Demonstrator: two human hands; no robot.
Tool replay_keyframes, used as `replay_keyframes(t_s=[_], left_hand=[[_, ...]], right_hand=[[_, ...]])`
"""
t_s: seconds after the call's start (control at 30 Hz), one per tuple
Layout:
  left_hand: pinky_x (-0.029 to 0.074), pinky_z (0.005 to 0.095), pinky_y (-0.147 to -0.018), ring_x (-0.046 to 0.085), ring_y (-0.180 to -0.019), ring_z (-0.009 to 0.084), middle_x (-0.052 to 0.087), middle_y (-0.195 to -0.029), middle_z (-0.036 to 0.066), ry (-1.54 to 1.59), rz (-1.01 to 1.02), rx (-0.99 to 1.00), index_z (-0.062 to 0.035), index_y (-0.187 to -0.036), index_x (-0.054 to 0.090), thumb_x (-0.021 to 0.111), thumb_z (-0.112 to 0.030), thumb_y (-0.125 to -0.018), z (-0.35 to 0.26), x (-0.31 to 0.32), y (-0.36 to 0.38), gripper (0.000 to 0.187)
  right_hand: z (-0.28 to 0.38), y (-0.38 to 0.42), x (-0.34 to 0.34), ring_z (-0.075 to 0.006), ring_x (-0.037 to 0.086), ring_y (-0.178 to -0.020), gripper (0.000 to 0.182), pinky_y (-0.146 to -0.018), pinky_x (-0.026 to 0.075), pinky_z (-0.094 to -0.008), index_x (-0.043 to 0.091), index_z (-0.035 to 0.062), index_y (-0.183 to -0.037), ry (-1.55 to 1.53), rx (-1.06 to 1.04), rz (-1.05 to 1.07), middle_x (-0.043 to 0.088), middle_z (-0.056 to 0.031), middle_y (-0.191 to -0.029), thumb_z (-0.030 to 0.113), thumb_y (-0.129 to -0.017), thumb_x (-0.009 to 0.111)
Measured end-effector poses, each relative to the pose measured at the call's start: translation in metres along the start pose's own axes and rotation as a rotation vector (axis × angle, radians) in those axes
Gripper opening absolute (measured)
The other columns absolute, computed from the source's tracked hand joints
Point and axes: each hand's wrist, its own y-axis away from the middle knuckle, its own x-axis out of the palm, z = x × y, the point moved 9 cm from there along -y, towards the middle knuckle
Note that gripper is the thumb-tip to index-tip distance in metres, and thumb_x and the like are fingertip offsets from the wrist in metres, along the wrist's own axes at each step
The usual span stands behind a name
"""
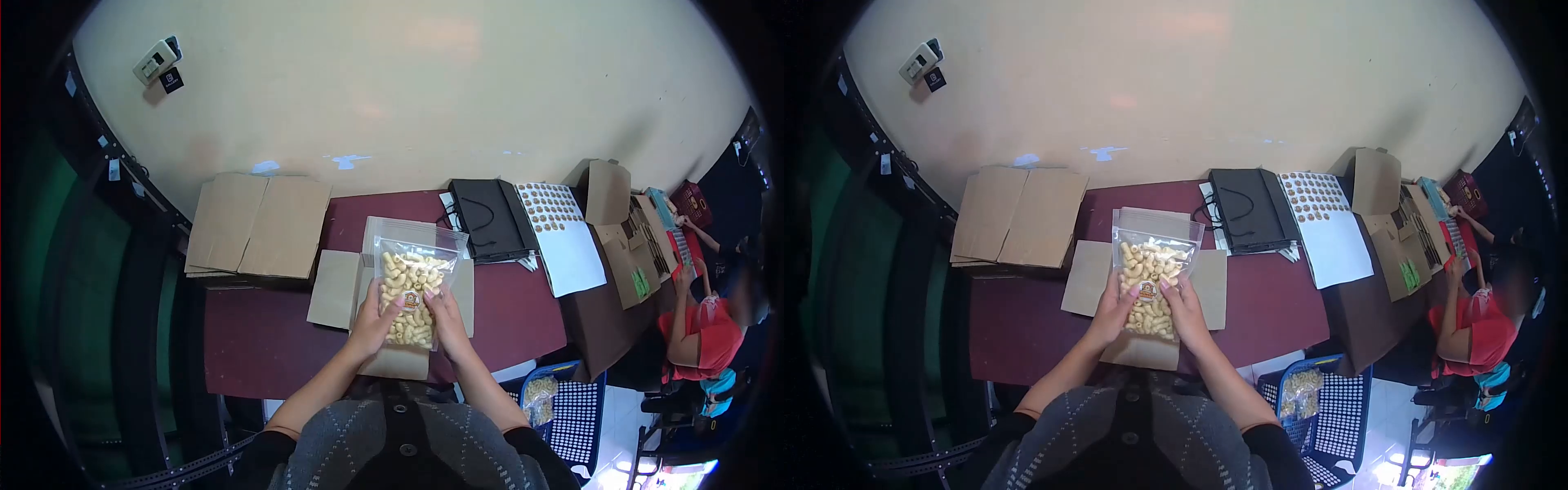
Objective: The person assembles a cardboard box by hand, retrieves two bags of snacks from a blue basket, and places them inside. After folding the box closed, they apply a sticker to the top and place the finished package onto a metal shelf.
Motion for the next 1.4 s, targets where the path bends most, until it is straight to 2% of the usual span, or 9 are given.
replay_keyframes(t_s=[0.2, 0.3, 0.33, 0.43, 0.73, 0.9, 1.2, 1.27, 1.4], left_hand=[[0.044, 0.0291, -0.087, 0.055, -0.101, 0.0154, 0.058, -0.108, 0.014, -0.193, -0.013, 0.031, -0.0008, -0.124, 0.038, 0.042, -0.033, -0.098, -0.003, 0.000, 0.008, 0.041], [0.043, 0.0312, -0.088, 0.055, -0.101, 0.0170, 0.058, -0.108, 0.015, -0.208, 0.068, -0.022, -0.0006, -0.123, 0.039, 0.040, -0.033, -0.099, 0.001, 0.002, 0.012, 0.041], [0.043, 0.0323, -0.088, 0.055, -0.101, 0.0179, 0.058, -0.108, 0.015, -0.216, 0.162, -0.040, -0.0005, -0.123, 0.039, 0.039, -0.032, -0.099, -0.004, 0.011, 0.016, 0.040], [0.043, 0.0322, -0.088, 0.055, -0.103, 0.0186, 0.059, -0.108, 0.013, -0.308, 0.233, 0.027, -0.0013, -0.122, 0.043, 0.050, -0.029, -0.095, -0.016, 0.018, 0.017, 0.039], [0.044, 0.0284, -0.086, 0.060, -0.078, 0.0110, 0.065, -0.079, 0.003, -0.267, 0.150, 0.207, -0.0005, -0.078, 0.064, 0.075, -0.017, -0.078, -0.050, 0.014, -0.010, 0.019], [0.018, 0.0390, -0.114, 0.062, -0.080, 0.0096, 0.070, -0.088, 0.011, -0.276, 0.399, 0.025, -0.0033, -0.100, 0.069, 0.065, -0.023, -0.086, -0.036, 0.012, -0.004, 0.024], [0.026, 0.0378, -0.108, 0.040, -0.128, 0.0226, 0.043, -0.139, 0.014, -0.032, 0.642, -0.218, -0.0044, -0.139, 0.039, 0.044, -0.036, -0.097, -0.029, 0.018, 0.019, 0.053], [0.026, 0.0385, -0.108, 0.036, -0.131, 0.0249, 0.036, -0.144, 0.014, -0.094, 0.251, 0.090, -0.0030, -0.142, 0.031, 0.046, -0.032, -0.097, -0.059, 0.007, 0.001, 0.056], [0.024, 0.0393, -0.109, 0.032, -0.133, 0.0282, 0.033, -0.144, 0.016, -0.140, 0.298, 0.223, -0.0033, -0.144, 0.026, 0.050, -0.034, -0.095, -0.068, 0.038, 0.004, 0.063]], right_hand=[[0.008, 0.005, 0.007, -0.0166, 0.049, -0.109, 0.046, -0.094, 0.040, -0.0282, 0.035, 0.0006, -0.131, 0.251, -0.068, 0.060, 0.051, -0.0129, -0.120, 0.014, -0.092, 0.055], [0.028, 0.003, -0.026, -0.0188, 0.052, -0.105, 0.051, -0.088, 0.043, -0.0282, 0.028, 0.0069, -0.132, 0.160, -0.226, -0.191, 0.051, -0.0144, -0.118, 0.010, -0.090, 0.057], [0.048, 0.011, -0.016, -0.0168, 0.056, -0.097, 0.040, -0.083, 0.046, -0.0275, 0.042, 0.0031, -0.124, 0.026, -0.198, -0.236, 0.059, -0.0135, -0.108, 0.011, -0.089, 0.059], [0.055, 0.011, -0.028, -0.0126, 0.061, -0.083, 0.015, -0.078, 0.048, -0.0276, 0.065, -0.0013, -0.092, 0.115, -0.172, -0.198, 0.066, -0.0085, -0.086, 0.013, -0.087, 0.065], [0.062, 0.028, 0.001, -0.0118, 0.059, -0.085, 0.020, -0.077, 0.046, -0.0251, 0.067, -0.0024, -0.093, 0.444, -0.169, 0.014, 0.066, -0.0061, -0.089, 0.017, -0.085, 0.067], [0.052, 0.031, -0.007, -0.0107, 0.059, -0.084, 0.030, -0.078, 0.047, -0.0265, 0.066, -0.0040, -0.105, 0.533, 0.081, 0.258, 0.068, -0.0076, -0.094, 0.021, -0.090, 0.060], [0.050, 0.037, -0.011, -0.0096, 0.055, -0.091, 0.040, -0.083, 0.044, -0.0259, 0.060, -0.0047, -0.116, 0.494, 0.220, 0.368, 0.066, -0.0070, -0.097, 0.029, -0.096, 0.050], [0.096, 0.034, -0.016, -0.0096, 0.055, -0.091, 0.038, -0.082, 0.044, -0.0256, 0.061, -0.0050, -0.114, 0.382, -0.303, -0.034, 0.065, -0.0074, -0.098, 0.027, -0.097, 0.049], [0.130, 0.055, 0.005, -0.0196, 0.057, -0.095, 0.031, -0.086, 0.043, -0.0318, 0.063, -0.0006, -0.113, 0.713, -0.849, -0.257, 0.064, -0.0123, -0.109, 0.020, -0.094, 0.051]])
